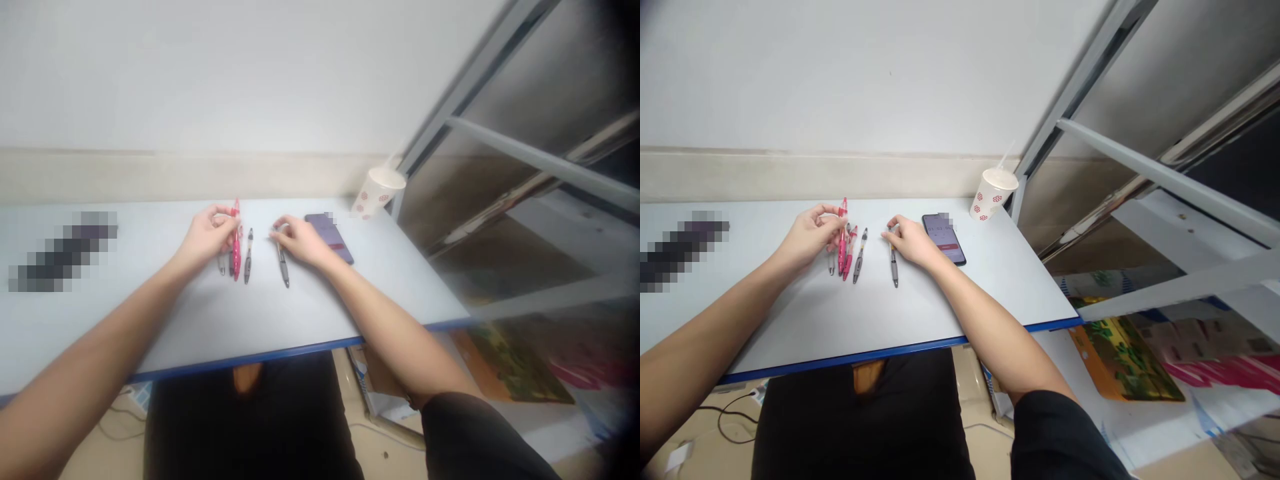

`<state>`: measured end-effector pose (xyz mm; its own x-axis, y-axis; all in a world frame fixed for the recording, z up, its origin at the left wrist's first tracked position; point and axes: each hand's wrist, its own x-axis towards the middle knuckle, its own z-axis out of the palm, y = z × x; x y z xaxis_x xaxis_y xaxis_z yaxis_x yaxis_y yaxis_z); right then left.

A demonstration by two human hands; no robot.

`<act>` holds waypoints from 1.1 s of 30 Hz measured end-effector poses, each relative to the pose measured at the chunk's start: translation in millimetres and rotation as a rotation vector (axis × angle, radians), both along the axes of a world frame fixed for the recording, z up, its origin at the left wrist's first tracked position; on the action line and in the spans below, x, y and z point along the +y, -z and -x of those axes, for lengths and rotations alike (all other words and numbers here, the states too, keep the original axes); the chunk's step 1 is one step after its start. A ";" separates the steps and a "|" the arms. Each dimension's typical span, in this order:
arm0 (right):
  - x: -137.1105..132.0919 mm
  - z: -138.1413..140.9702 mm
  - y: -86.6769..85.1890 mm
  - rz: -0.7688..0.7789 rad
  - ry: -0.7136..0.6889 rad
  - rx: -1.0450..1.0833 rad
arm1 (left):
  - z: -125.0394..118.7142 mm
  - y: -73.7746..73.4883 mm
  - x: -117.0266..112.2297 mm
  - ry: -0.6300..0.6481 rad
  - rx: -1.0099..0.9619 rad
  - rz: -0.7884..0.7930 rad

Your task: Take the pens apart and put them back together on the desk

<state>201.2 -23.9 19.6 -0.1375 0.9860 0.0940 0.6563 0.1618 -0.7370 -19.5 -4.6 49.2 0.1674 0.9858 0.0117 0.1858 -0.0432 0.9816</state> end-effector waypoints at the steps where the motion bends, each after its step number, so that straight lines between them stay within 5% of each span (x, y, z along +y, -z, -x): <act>1: 0.0 -0.6 -0.2 -0.002 -0.009 -0.052 | 1.0 -1.7 2.2 -0.014 -0.018 0.011; 12: 2.6 0.1 8.2 -0.054 -0.001 -0.295 | 23.4 -16.8 22.0 -0.189 -0.226 0.055; 19: 5.1 5.4 9.5 -0.071 -0.001 -0.569 | 23.9 -10.2 24.9 -0.134 -0.219 0.064; 27: -15.7 -3.3 -22.6 -0.064 0.099 -0.475 | 19.6 -2.9 21.8 -0.026 -0.222 0.055; 33: -22.7 2.1 -18.1 -0.017 -0.006 -0.448 | 13.6 -0.6 16.4 0.031 -0.176 0.048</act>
<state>199.1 -46.5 37.7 -0.1740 0.9839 0.0399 0.9090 0.1761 -0.3777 -33.1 11.8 49.8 0.1976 0.9803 -0.0035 0.0108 0.0014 0.9999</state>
